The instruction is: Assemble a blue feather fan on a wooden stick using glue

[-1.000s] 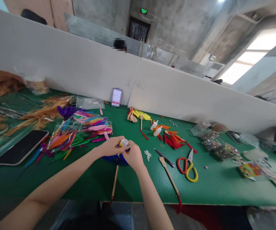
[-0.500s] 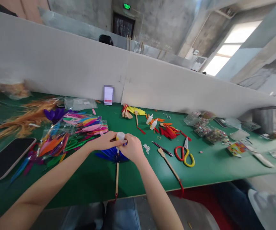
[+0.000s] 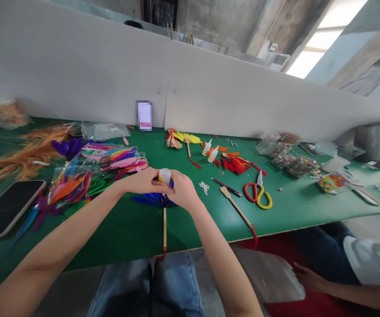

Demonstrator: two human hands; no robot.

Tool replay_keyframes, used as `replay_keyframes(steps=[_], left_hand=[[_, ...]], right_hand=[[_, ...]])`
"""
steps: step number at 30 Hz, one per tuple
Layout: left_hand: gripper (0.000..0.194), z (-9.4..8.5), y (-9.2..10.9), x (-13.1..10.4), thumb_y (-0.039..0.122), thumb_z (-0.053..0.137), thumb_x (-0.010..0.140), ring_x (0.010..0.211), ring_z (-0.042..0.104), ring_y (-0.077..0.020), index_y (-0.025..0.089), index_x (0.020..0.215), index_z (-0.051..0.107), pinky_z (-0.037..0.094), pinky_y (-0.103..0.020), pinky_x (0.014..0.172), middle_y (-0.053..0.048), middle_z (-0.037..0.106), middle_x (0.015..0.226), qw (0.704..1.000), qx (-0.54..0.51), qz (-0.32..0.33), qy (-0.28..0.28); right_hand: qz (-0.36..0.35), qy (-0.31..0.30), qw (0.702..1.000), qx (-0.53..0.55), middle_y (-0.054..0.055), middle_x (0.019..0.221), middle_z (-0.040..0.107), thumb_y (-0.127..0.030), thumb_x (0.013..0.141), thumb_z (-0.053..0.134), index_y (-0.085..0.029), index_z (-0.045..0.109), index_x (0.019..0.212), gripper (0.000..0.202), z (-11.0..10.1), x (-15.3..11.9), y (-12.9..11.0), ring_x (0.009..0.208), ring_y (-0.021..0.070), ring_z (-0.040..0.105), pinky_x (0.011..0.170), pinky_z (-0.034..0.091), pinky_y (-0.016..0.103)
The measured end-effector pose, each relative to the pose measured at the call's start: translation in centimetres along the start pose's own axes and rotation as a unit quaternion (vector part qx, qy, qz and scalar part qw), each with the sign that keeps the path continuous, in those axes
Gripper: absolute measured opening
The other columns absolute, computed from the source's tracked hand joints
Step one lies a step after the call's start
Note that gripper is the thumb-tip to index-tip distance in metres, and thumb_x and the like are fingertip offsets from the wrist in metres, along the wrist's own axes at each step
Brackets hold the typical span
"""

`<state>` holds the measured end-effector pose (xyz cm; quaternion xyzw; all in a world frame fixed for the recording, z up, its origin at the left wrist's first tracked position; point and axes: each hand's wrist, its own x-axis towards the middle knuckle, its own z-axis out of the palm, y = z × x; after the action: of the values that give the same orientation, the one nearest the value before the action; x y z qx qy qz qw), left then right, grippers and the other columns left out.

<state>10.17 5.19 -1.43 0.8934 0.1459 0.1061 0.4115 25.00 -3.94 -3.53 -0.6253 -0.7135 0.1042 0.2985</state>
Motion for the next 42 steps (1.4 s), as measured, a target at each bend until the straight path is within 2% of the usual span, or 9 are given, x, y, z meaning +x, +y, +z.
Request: replay_keyframes(steps=[3,7,14,25,36,42], left_hand=[[0.041,0.2,-0.4,0.0,0.05,0.065,0.074,0.067,0.054,-0.0134,0.014,0.094,0.063,0.038,-0.021,0.059,0.001,0.064,0.077,1.0,-0.003,-0.004,-0.016],[0.037,0.4,-1.1,0.0,0.047,0.066,0.073,0.069,0.056,-0.0139,0.013,0.088,0.063,0.039,-0.021,0.06,0.001,0.065,0.078,1.0,-0.004,-0.012,-0.019],[0.031,0.8,-1.8,0.4,0.043,0.068,0.073,0.071,0.058,-0.0143,0.015,0.085,0.064,0.042,-0.022,0.065,0.0,0.066,0.079,0.998,-0.036,-0.005,-0.053],[0.027,1.0,-2.8,0.7,0.041,0.066,0.075,0.069,0.057,-0.0138,0.015,0.082,0.063,0.042,-0.022,0.065,0.002,0.065,0.073,0.998,-0.02,0.0,-0.06],[0.031,1.1,-3.2,0.8,0.044,0.065,0.075,0.067,0.055,-0.0134,0.014,0.079,0.063,0.041,-0.022,0.064,0.003,0.061,0.068,0.998,-0.007,-0.009,-0.057],[0.034,1.1,-3.4,0.9,0.046,0.065,0.075,0.07,0.057,-0.0142,0.013,0.084,0.064,0.041,-0.022,0.065,0.001,0.065,0.075,0.998,-0.003,-0.009,-0.061]], right_hand=[[-0.009,-0.005,1.0,0.003,0.01,0.094,0.066,-0.023,0.073,0.057,-0.016,0.059,0.095,0.023,0.5,-0.1,0.6,0.081,0.0222,0.059,0.069,0.042,0.029],[-0.01,-0.008,1.0,0.014,0.008,0.089,0.066,-0.03,0.078,0.058,-0.017,0.06,0.093,0.02,1.2,-0.2,1.0,0.075,0.0203,0.059,0.066,0.041,0.027],[0.0,0.008,1.0,0.03,0.006,0.081,0.063,-0.03,0.078,0.058,-0.016,0.06,0.09,0.018,2.1,-0.8,1.5,0.068,0.0176,0.055,0.06,0.039,0.026],[0.007,0.014,0.997,0.081,0.003,0.078,0.063,-0.028,0.08,0.056,-0.016,0.062,0.087,0.015,2.9,-0.9,1.9,0.066,0.0155,0.054,0.058,0.038,0.023],[0.004,0.013,0.994,0.108,0.003,0.074,0.061,-0.029,0.081,0.055,-0.014,0.061,0.087,0.018,3.5,-0.8,2.5,0.062,0.0145,0.052,0.056,0.037,0.023],[0.007,0.012,0.994,0.106,0.002,0.071,0.06,-0.031,0.081,0.056,-0.014,0.061,0.085,0.018,3.5,-0.7,2.5,0.06,0.0138,0.049,0.054,0.035,0.023]])
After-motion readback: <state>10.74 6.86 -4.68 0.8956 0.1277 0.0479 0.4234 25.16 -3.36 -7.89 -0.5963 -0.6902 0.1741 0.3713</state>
